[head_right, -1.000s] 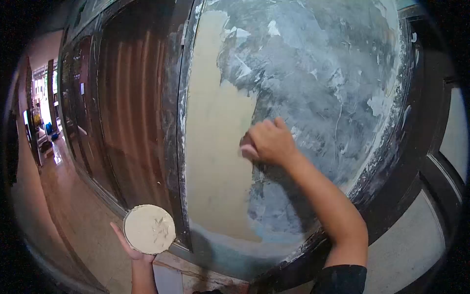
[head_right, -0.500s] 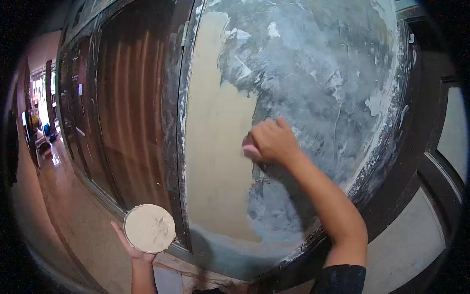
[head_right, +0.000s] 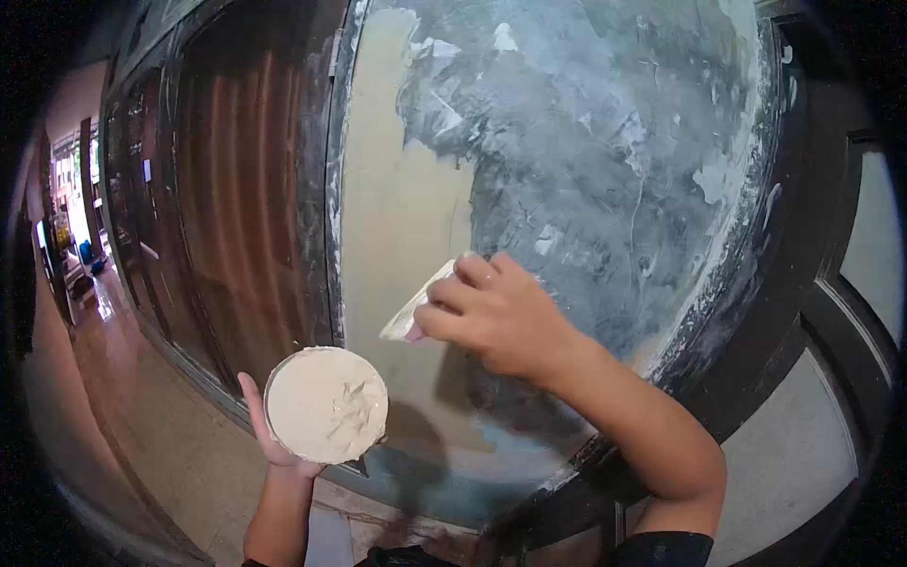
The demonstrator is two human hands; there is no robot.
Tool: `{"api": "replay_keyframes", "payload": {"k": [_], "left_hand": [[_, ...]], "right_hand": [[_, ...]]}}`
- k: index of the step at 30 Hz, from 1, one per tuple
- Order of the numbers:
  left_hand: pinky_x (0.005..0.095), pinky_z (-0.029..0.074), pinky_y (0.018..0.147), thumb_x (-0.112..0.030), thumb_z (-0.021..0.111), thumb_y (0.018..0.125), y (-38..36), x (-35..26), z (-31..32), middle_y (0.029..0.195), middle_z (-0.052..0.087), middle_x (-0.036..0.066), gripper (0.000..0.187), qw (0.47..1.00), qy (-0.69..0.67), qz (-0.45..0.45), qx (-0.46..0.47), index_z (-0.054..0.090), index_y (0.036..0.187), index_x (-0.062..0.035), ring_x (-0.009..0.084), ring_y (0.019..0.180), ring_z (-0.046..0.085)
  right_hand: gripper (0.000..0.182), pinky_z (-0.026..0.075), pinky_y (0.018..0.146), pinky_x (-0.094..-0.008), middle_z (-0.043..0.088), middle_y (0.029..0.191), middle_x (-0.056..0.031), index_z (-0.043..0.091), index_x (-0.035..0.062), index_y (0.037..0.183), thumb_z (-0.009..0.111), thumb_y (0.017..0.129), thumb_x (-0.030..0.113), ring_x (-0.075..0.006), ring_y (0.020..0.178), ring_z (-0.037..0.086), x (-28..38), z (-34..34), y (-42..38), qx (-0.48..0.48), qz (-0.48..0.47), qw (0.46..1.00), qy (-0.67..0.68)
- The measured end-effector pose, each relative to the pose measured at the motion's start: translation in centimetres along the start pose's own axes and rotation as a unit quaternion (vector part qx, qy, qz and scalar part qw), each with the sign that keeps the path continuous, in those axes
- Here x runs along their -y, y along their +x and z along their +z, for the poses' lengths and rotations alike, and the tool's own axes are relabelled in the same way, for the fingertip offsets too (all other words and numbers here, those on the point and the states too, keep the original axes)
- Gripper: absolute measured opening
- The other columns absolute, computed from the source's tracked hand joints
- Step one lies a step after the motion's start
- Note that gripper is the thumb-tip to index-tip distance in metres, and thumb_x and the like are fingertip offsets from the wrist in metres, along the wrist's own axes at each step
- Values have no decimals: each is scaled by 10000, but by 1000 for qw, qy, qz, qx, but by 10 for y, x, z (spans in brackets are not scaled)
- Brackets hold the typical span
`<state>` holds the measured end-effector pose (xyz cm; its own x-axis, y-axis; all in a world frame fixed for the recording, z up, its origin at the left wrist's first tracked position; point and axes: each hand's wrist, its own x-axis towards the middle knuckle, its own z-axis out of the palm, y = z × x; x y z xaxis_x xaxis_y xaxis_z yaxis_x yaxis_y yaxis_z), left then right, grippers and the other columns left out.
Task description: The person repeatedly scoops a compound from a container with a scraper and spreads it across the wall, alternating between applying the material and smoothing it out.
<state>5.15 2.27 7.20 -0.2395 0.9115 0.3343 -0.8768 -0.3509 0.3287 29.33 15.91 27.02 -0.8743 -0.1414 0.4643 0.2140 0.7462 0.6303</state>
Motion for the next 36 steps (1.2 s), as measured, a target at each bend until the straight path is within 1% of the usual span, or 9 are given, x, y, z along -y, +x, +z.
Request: {"api": "replay_keyframes", "payload": {"k": [2, 5, 9, 13, 16, 17, 26, 32, 36], "left_hand": [[537, 550, 1067, -900, 244, 949, 7, 4, 9, 1466, 609, 184, 1063, 999, -6, -17, 42, 524, 1500, -34, 376, 1268, 648], [536, 553, 1063, -898, 241, 950, 14, 8, 16, 1465, 609, 189, 1064, 998, -7, -28, 48, 524, 1497, -31, 377, 1269, 647], [549, 554, 1059, -879, 247, 965, 23, 13, 31, 1458, 613, 204, 1048, 998, 10, -32, 52, 526, 1492, -17, 389, 1262, 652], [561, 560, 1047, -870, 253, 973, 27, 22, 36, 1463, 607, 221, 1053, 998, -2, -40, 51, 519, 1493, 6, 405, 1256, 655], [562, 551, 1058, -872, 249, 972, 29, 28, 37, 1483, 590, 227, 1064, 997, 12, -47, 58, 507, 1503, 13, 411, 1268, 647], [562, 551, 1058, -872, 249, 972, 29, 29, 38, 1483, 590, 227, 1064, 997, 12, -49, 57, 507, 1503, 13, 411, 1268, 647], [550, 536, 1082, -880, 238, 965, 27, 38, 44, 1481, 589, 227, 1076, 995, 16, -63, 72, 507, 1501, 13, 399, 1287, 636], [476, 524, 1092, -895, 240, 955, 22, 41, 46, 1440, 626, 181, 1076, 995, 26, -60, 69, 533, 1480, -3, 344, 1261, 646], [500, 542, 1073, -868, 250, 976, 25, 43, 41, 1423, 639, 210, 1056, 996, 3, -60, 68, 561, 1453, 21, 366, 1235, 666]], "right_hand": [[279, 497, 830, -401, 683, 1115, -23, 690, 139, 1113, 693, 836, 167, -272, 1039, 629, 17, -1, -9, 48, -32, 997, 58], [218, 490, 896, -397, 632, 1049, -23, 669, 138, 1064, 669, 850, 182, -250, 1096, 604, 25, -4, -20, 16, -56, 998, 39], [234, 491, 1002, -430, 633, 1090, -39, 655, 112, 1057, 671, 836, 186, -286, 1175, 600, 34, -18, -29, 14, -46, 996, 77], [232, 488, 1036, -426, 646, 1097, -38, 663, 106, 1056, 662, 851, 215, -285, 1190, 602, 39, -29, -33, 30, -55, 997, 42], [230, 488, 1039, -425, 651, 1089, -41, 665, 102, 1052, 659, 858, 226, -284, 1185, 606, 41, -30, -36, 20, -43, 998, 50], [341, 524, 931, -436, 666, 1155, -54, 696, 112, 1158, 676, 825, 183, -283, 1096, 611, 42, -29, -38, 20, -34, 997, 65], [348, 512, 926, -429, 660, 1177, -52, 696, 106, 1171, 660, 829, 160, -278, 1097, 610, 44, -27, -42, 17, -33, 997, 75], [363, 491, 894, -419, 659, 1185, -50, 688, 110, 1198, 658, 840, 163, -273, 1102, 608, 50, -23, -42, 25, -25, 996, 77], [390, 464, 873, -427, 658, 1202, -21, 677, 169, 1234, 683, 844, 182, -261, 1093, 620, 52, -24, -44, 45, 3, 998, 46]]}}
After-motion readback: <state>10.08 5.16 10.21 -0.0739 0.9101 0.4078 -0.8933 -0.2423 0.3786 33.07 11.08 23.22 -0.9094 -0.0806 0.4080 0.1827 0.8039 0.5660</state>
